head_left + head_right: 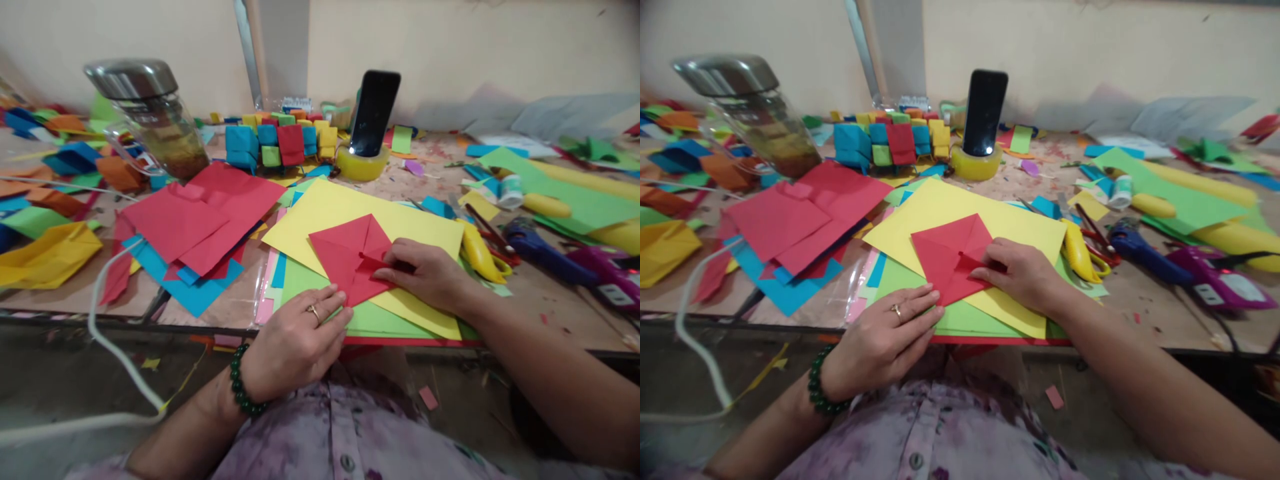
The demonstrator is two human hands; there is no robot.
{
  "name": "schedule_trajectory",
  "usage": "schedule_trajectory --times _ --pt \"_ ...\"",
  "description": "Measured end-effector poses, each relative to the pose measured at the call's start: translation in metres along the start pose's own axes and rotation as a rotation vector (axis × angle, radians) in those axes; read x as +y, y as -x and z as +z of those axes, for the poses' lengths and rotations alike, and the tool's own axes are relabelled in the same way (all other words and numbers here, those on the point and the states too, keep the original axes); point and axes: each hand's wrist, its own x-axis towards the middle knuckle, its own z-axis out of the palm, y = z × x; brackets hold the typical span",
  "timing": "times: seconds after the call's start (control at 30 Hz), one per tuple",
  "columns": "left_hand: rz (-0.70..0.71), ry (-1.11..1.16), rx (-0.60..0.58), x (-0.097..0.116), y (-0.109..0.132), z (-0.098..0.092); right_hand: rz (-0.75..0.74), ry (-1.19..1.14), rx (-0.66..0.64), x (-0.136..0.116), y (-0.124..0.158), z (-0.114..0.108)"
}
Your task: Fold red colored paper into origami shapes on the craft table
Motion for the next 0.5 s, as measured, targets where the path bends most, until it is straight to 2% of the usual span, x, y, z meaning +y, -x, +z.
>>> schedule_trajectory --times 0.5 --pt "-0.052 0.025 -0.002 0.0011 -0.0016 0.0004 0.009 0.008 -0.003 0.0004 -0.0005 -0.0005"
